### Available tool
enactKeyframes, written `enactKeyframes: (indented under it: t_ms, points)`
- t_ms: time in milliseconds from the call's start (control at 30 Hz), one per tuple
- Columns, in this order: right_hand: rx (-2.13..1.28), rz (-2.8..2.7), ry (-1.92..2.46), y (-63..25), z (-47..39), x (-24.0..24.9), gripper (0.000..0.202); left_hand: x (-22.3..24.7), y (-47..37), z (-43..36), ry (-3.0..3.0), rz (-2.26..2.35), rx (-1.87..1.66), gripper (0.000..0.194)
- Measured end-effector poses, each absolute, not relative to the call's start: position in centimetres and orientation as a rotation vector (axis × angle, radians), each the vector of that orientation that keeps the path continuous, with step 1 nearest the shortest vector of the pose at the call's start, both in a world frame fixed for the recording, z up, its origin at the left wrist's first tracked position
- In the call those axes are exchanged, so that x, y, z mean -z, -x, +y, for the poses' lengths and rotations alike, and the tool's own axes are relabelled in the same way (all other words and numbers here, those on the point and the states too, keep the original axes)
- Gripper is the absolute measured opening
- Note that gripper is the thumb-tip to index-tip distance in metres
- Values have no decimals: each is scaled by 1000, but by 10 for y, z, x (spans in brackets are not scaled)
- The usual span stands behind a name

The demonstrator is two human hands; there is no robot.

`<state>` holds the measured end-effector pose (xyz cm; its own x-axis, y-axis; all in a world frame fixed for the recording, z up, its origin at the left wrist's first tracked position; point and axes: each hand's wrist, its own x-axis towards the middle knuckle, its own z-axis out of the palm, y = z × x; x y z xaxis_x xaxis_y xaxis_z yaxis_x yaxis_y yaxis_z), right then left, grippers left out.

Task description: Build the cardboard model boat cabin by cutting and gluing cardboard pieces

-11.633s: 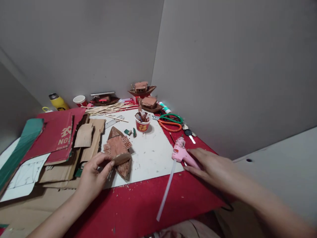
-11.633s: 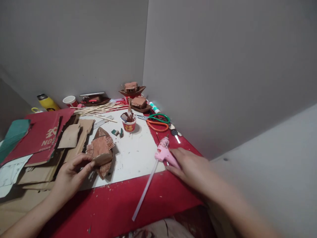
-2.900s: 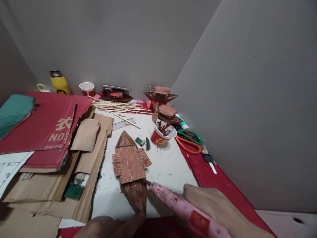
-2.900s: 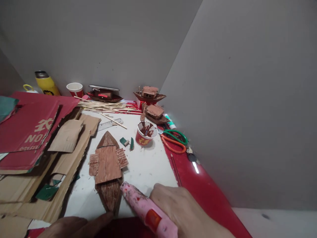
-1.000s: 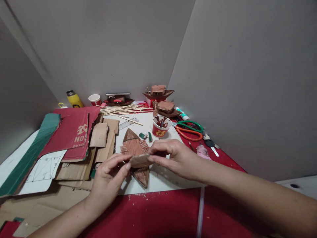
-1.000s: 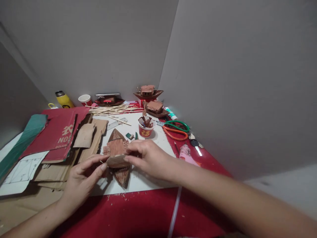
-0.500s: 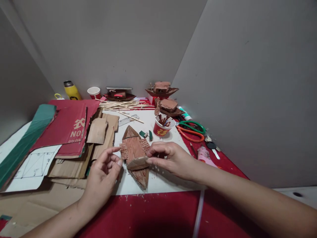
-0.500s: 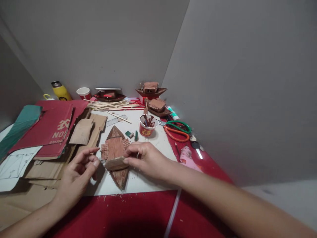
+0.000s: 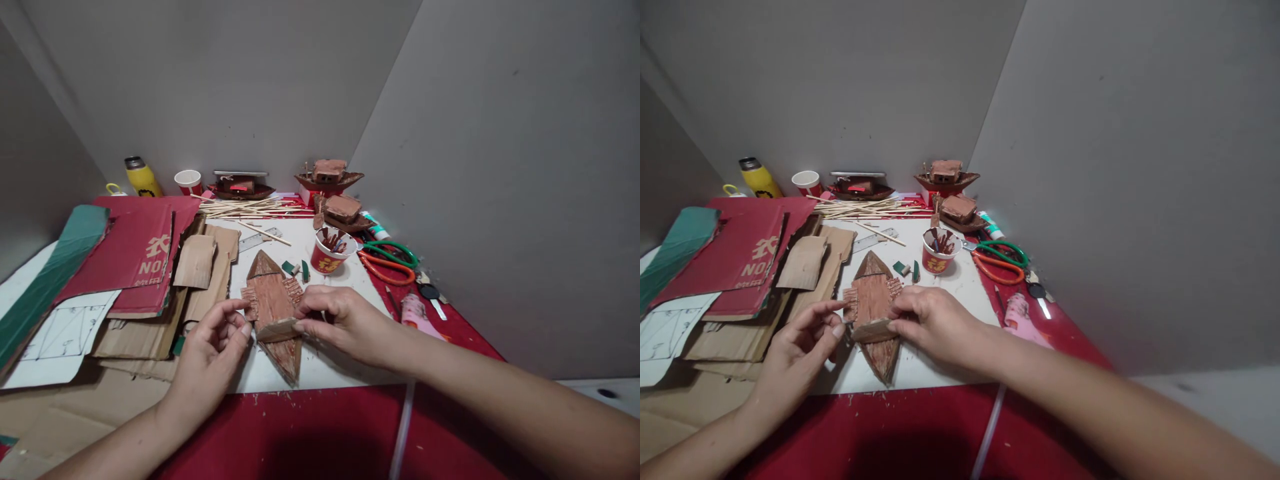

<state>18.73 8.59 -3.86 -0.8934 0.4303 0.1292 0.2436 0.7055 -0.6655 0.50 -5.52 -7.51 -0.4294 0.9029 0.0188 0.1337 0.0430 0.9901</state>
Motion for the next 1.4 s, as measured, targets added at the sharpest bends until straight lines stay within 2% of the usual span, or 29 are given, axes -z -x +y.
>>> enactKeyframes:
  t_ms: [400, 900, 1233, 1400]
  points:
    - [-814, -2777, 533, -185, 84, 34, 21, 79, -5, -56, -1363, 1724, -1351, 10]
    - [-758, -2877, 527, -183, 86, 29, 19, 81, -2, -54, -1720, 1754, -1321, 14]
    - [-672, -2866, 578, -181, 81, 28, 13, 81, -4, -56, -1910, 1818, -1309, 12]
    - [-625, -2846, 565, -184, 78, 25, 16, 82, -5, -57, -1910, 1853, -1284, 9]
